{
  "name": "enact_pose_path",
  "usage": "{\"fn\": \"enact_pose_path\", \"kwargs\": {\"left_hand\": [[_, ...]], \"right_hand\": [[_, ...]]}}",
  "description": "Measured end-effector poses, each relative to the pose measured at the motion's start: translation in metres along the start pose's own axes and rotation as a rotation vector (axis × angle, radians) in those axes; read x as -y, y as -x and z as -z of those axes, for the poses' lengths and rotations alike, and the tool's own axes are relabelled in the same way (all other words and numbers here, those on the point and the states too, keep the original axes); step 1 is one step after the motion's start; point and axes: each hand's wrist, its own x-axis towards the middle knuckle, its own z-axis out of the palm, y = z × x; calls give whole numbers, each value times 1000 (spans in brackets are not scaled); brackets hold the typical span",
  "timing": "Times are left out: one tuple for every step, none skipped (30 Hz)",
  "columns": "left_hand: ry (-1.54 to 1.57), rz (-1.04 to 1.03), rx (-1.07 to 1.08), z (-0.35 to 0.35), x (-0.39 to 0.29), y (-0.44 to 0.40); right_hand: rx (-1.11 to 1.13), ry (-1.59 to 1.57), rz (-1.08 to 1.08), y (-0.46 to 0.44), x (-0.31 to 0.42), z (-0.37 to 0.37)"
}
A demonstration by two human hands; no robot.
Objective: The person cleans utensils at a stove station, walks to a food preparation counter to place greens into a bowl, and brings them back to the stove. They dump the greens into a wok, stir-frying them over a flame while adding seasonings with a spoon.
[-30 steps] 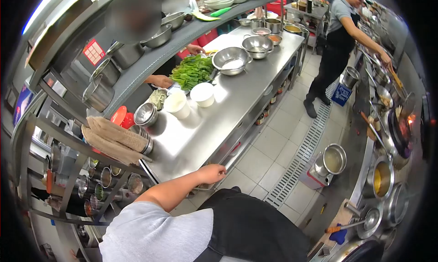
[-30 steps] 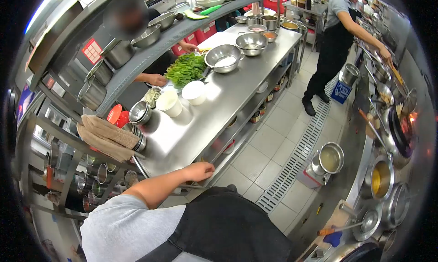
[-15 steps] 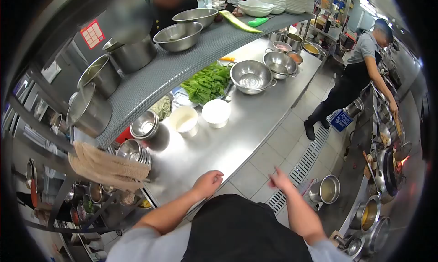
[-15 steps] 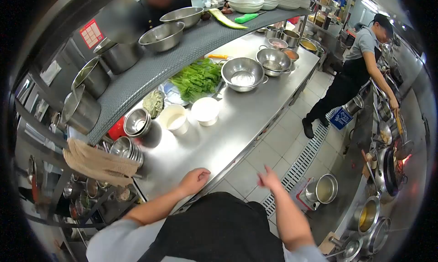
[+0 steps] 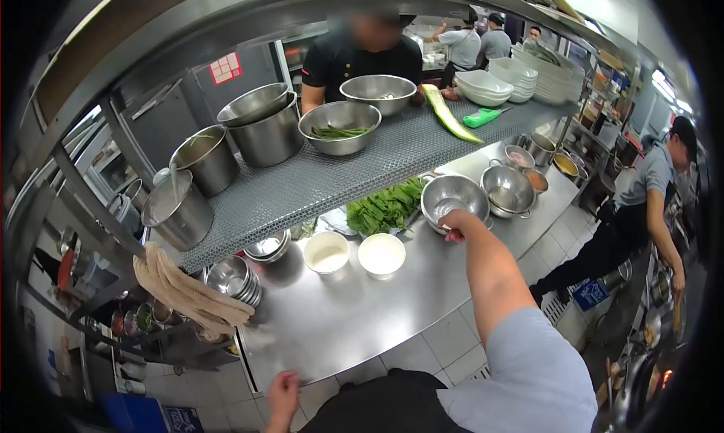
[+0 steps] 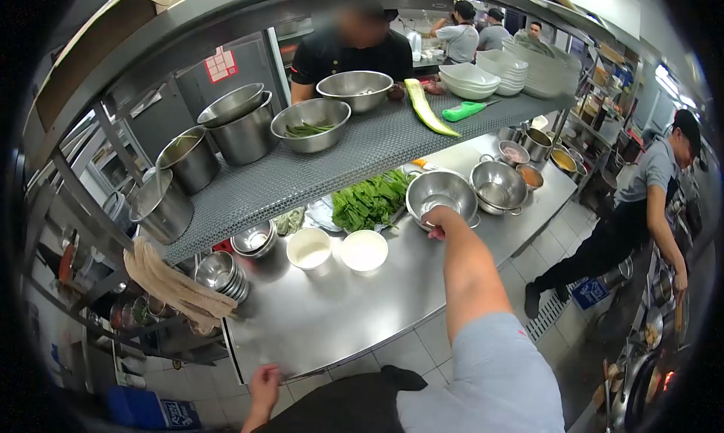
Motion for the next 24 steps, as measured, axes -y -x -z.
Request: {"fn": "enact_pose_path", "kwargs": {"left_hand": [[101,-5,-68,5,9,-1],[197,-7,-139,12,20,0],[202,-5,-156,19,24,1],[257,-34,-202,22,25,-3],[318,-62,-245,22,25,-7],[346,-69,-256,20,19,-11],[372,-94,-292,20,9,-12],[397,-120,-332,19,0,-14],[421,-123,-351,17,-6,-16],[453,-135,-358,16,-12,-18],[479,-146,-360,15,-16,-20],[485,-147,-364,13,-19,-21],[492,-140,-351,12,-23,-22],[494,-131,-339,13,-25,-24],[489,-130,-346,14,-27,-25],[497,-122,-332,14,-27,-26],[504,-111,-315,15,-26,-27],[496,-103,-314,18,-27,-27],[478,-103,-312,20,-28,-27],[460,-106,-309,21,-27,-28],[455,-102,-308,22,-20,-33],[406,-108,-309,23,-6,-40],[357,-113,-309,23,8,-44],[351,-108,-309,20,19,-48]], "right_hand": [[6,-1,-37,-6,2,2],[9,9,-26,-11,2,4],[105,41,-26,-15,4,5],[191,72,-22,-18,10,10],[178,85,-8,-20,12,9],[99,87,33,-21,10,6],[20,93,76,-19,9,3],[4,113,96,-11,11,1],[43,169,67,-3,12,-1],[86,221,32,3,12,-3],[78,230,40,4,11,-3],[-36,175,91,5,9,-4],[-147,117,143,6,10,-4],[-142,118,149,7,12,-4],[-55,184,147,10,12,-3],[33,250,141,14,11,-3],[-74,163,173,18,11,-4],[-66,163,165,19,11,-4],[-11,144,150,19,10,-6],[42,123,136,19,8,-7],[40,103,179,17,3,-10],[49,103,172,11,1,-11],[-43,12,202,2,-1,-12],[-138,-78,237,-2,1,-12]]}}
